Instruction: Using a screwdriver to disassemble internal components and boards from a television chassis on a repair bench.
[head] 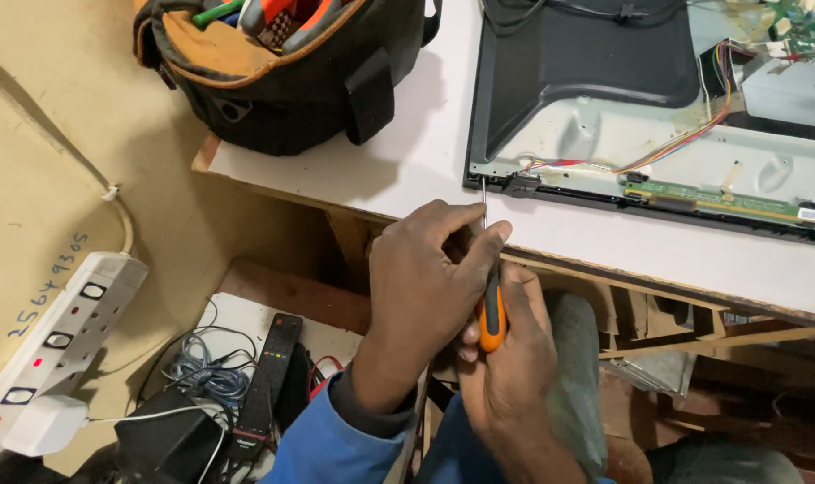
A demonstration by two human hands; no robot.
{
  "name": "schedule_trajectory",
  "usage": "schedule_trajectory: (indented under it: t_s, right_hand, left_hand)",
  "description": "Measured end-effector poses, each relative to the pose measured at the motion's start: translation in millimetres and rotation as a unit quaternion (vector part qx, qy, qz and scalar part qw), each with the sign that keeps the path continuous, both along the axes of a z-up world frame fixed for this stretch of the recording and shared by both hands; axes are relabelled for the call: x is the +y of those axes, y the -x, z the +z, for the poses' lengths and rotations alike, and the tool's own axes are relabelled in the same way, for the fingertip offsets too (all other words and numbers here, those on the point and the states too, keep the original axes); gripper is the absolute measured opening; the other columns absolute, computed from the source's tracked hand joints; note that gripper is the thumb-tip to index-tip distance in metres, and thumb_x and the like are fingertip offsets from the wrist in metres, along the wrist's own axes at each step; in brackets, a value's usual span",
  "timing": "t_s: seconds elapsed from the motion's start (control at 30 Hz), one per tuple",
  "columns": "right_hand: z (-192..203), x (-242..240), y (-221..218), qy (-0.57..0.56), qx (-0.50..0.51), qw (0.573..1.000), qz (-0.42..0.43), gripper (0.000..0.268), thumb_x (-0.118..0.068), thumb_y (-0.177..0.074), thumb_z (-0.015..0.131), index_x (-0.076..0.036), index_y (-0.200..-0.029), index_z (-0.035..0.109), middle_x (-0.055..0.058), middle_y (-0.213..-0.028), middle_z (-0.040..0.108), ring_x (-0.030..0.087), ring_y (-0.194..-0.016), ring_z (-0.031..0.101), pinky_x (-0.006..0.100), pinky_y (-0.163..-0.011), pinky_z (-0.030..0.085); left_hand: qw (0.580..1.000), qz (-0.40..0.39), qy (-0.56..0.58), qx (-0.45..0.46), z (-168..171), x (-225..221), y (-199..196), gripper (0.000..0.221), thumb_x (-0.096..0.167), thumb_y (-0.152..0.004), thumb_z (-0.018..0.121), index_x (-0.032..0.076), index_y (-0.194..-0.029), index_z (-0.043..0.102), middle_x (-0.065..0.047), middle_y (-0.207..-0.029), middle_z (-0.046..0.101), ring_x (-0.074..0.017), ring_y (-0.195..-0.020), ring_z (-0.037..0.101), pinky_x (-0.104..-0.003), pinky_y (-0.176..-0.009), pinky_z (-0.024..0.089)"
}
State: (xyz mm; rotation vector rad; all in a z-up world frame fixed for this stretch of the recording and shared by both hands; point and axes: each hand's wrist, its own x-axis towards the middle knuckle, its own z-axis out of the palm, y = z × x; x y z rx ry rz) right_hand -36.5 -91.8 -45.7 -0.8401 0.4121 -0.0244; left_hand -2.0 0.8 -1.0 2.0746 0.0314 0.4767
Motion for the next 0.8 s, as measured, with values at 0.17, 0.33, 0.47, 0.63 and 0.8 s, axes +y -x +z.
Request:
schedule_trajectory:
  t_s: [0.17,0.33,0.47,0.63,0.8]
  right_hand:
    - [14,5,-2,0.015,0.056,0.998,0.012,0.020,-0.029,-0.106,0.055,-0.009,-0.106,0.055,0.005,-0.054,0.042,0.011,-0.037,0.040,0.024,-0.030,0.024]
    - [10,1,-9,-0.068,0.107,0.989,0.079,0.039,-0.039,-0.109,0.055,-0.013,-0.080,0.058,0.002,-0.050,0.045,0.008,-0.027,0.033,0.018,-0.023,0.021]
    - [21,16,-12,-0.001,0.182,0.983,-0.002,0.034,-0.044,-0.102,0.063,-0.012,-0.090,0.066,0.002,-0.058,0.055,0.010,-0.034,0.038,0.022,-0.027,0.019]
    - [35,15,-12,-0.077,0.148,0.985,0.030,0.026,-0.033,-0.101,0.059,-0.011,-0.113,0.068,0.004,-0.086,0.059,0.014,-0.073,0.051,0.027,-0.057,0.031]
    - [-2,-6,-23,-0.170,0.141,0.967,0.131,0.039,-0.048,-0.104,0.051,-0.019,-0.077,0.058,-0.003,-0.052,0.041,0.010,-0.030,0.033,0.025,-0.030,0.013]
  left_hand:
    - [0.999,0.001,-0.008,0.040,2,1,-1,0.029,0.044,-0.086,0.066,0.020,-0.096,0.078,0.002,-0.083,0.074,-0.0192,-0.075,0.069,-0.039,-0.068,0.049]
    - [0.999,-0.015,-0.043,0.028,3,4,-4,0.033,0.046,-0.089,0.063,0.018,-0.099,0.078,-0.002,-0.087,0.074,-0.0253,-0.078,0.069,-0.043,-0.067,0.048]
    - [0.996,-0.032,-0.058,0.055,10,6,-8,0.038,0.045,-0.089,0.062,0.015,-0.103,0.081,-0.002,-0.096,0.078,-0.0271,-0.087,0.073,-0.044,-0.073,0.052]
    - [0.994,-0.031,-0.042,0.096,20,7,-9,0.033,0.045,-0.090,0.062,0.019,-0.101,0.079,-0.003,-0.092,0.074,-0.0264,-0.083,0.070,-0.043,-0.071,0.050]
    - [0.991,-0.015,-0.059,0.118,23,6,-15,0.032,0.048,-0.091,0.058,0.023,-0.096,0.079,-0.001,-0.090,0.075,-0.0295,-0.079,0.069,-0.046,-0.070,0.048]
